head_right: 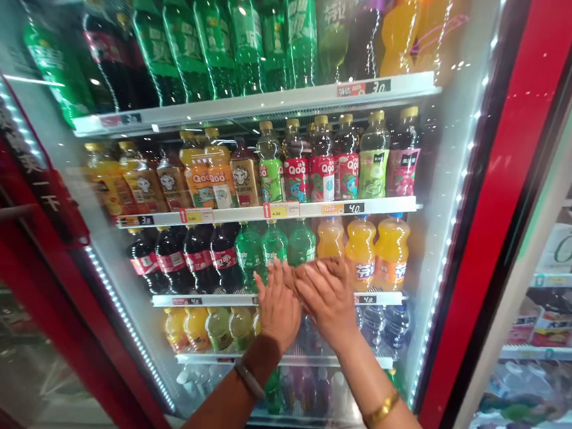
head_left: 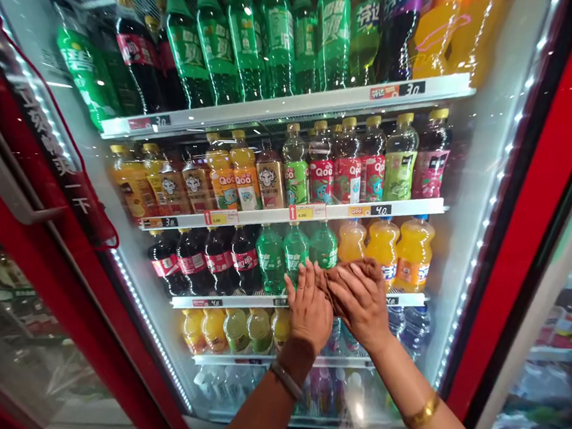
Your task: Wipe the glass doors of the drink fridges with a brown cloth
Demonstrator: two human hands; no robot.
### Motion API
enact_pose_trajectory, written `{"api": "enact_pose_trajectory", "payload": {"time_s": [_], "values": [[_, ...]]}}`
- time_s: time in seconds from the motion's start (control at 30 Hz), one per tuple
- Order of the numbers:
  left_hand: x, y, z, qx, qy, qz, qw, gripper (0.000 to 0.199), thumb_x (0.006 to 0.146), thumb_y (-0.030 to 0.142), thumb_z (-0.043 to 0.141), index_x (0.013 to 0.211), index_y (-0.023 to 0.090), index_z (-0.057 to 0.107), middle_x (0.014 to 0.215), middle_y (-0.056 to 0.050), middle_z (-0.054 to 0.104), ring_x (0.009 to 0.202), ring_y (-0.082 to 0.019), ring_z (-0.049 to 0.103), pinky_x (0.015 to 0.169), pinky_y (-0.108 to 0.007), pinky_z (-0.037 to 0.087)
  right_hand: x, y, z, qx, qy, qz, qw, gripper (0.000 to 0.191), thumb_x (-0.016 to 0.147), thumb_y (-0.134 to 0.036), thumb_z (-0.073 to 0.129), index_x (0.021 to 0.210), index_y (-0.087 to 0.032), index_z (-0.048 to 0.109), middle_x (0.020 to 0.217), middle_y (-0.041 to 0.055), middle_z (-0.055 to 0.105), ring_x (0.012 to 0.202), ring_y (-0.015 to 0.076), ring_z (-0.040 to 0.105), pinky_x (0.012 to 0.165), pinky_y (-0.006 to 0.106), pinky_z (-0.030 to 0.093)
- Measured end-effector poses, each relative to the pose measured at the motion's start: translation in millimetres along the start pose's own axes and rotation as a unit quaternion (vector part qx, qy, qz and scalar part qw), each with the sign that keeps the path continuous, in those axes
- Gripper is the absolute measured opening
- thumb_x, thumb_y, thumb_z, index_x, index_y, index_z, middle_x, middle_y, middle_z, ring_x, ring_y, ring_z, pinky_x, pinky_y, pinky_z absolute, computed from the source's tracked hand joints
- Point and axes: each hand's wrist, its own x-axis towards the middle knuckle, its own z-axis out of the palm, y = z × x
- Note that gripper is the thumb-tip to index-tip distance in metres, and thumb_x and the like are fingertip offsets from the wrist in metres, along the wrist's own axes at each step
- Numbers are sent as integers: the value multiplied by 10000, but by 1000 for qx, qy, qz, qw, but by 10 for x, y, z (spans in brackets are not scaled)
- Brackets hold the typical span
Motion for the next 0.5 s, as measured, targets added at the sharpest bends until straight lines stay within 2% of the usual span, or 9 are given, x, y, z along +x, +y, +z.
{"api": "enact_pose_trajectory", "payload": {"time_s": [0.07,0.13,0.23,0.33,0.4,0.5], "values": [[67,78,-33,-20,-8,39,999,642,968,174,436,1596,77,343,1608,-140,462,1592,-220,243,1329,-475,-4,-229,116,-120,1,-4,-22,1000,312,913,-198,666,1208,-299,682,1225,56,728,1326,259,594,1213,496,436],[171,180,-39,-35,-12,73,997,609,972,198,443,1573,113,404,1595,-108,489,1592,-186,241,1329,-445,-27,-280,259,-223,-4,-4,-18,1000,302,906,-186,671,1192,-285,684,1223,72,725,1335,271,590,1180,492,473],[317,329,23,-33,-5,52,998,580,962,195,449,1536,116,465,1599,-109,484,1594,-197,237,1321,-463,-66,-55,368,-253,-15,4,38,999,348,897,-216,697,1240,-252,646,1327,104,671,1408,322,524,1154,574,473],[339,401,141,-21,19,15,999,579,955,172,447,1529,98,471,1586,-127,498,1599,-195,221,1320,-471,-71,125,326,-155,-36,58,109,992,374,879,-230,725,1238,-252,624,1358,102,638,1444,333,478,1168,586,447],[293,397,208,-25,29,23,999,580,954,180,456,1528,101,476,1581,-130,503,1602,-193,206,1329,-464,-29,34,292,-118,-47,78,108,990,363,876,-218,725,1222,-254,622,1342,97,638,1453,327,467,1172,575,446],[225,366,249,-35,28,53,998,601,937,213,494,1531,121,481,1612,-122,461,1608,-215,185,1335,-465,29,-292,361,-191,-40,47,54,997,362,872,-193,714,1212,-292,640,1298,79,658,1424,312,502,1147,539,485]]}}
